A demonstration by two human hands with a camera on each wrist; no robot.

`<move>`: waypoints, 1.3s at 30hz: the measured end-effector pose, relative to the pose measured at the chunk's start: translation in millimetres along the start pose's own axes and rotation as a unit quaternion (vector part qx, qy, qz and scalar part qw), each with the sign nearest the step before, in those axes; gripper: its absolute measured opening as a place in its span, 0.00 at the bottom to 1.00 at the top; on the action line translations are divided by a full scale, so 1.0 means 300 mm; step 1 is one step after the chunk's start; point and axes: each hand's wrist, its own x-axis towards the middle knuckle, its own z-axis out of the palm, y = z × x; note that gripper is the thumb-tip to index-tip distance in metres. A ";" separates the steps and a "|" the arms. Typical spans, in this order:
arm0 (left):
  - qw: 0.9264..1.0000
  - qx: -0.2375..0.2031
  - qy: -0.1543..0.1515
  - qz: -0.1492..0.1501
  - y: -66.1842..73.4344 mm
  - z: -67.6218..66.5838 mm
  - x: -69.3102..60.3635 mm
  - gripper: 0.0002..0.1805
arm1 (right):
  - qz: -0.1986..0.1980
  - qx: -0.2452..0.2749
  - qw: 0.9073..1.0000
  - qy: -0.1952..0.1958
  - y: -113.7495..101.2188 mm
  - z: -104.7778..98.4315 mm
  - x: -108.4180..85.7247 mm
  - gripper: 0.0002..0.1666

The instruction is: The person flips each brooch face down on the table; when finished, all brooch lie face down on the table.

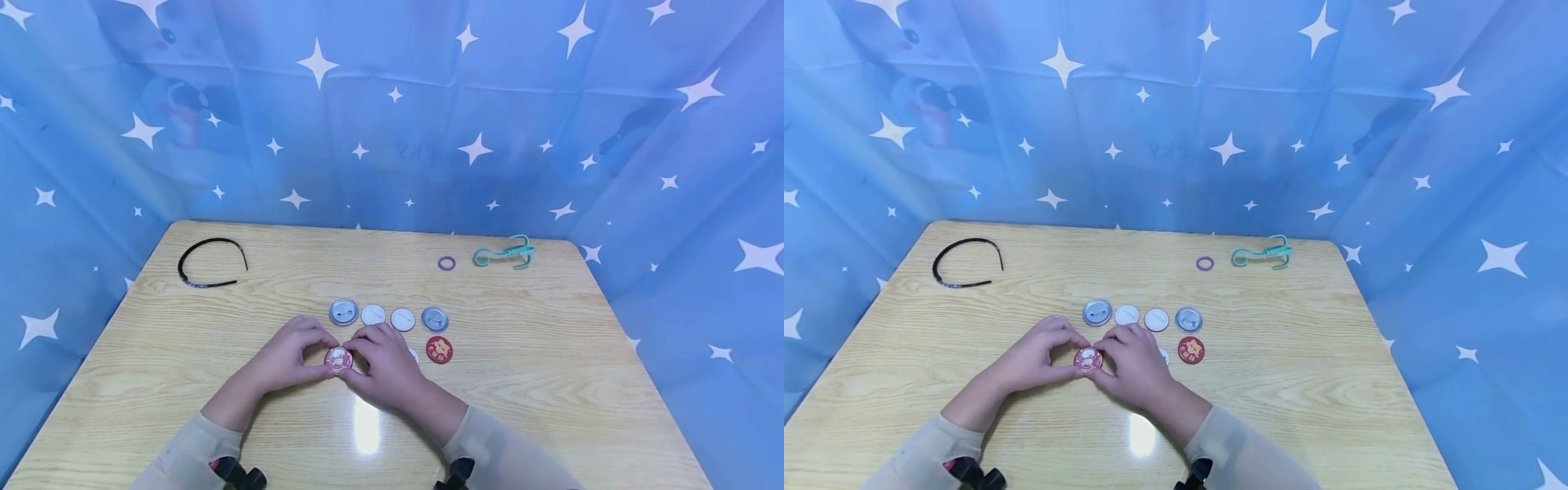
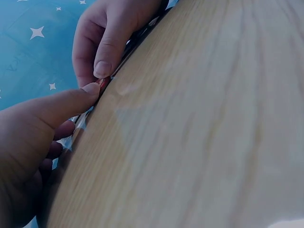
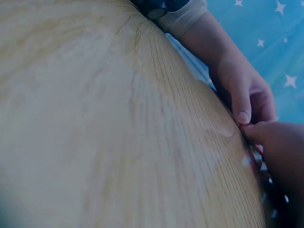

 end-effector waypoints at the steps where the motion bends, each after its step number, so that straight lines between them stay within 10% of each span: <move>1: 1.000 0.000 0.000 0.001 0.000 -0.001 0.000 0.19 | 0.001 0.002 1.000 -0.001 0.000 0.000 0.000 0.28; 39: 0.996 -0.075 -0.008 -0.047 -0.001 -0.003 -0.002 0.18 | 0.009 0.090 0.995 0.040 0.004 -0.001 0.004 0.15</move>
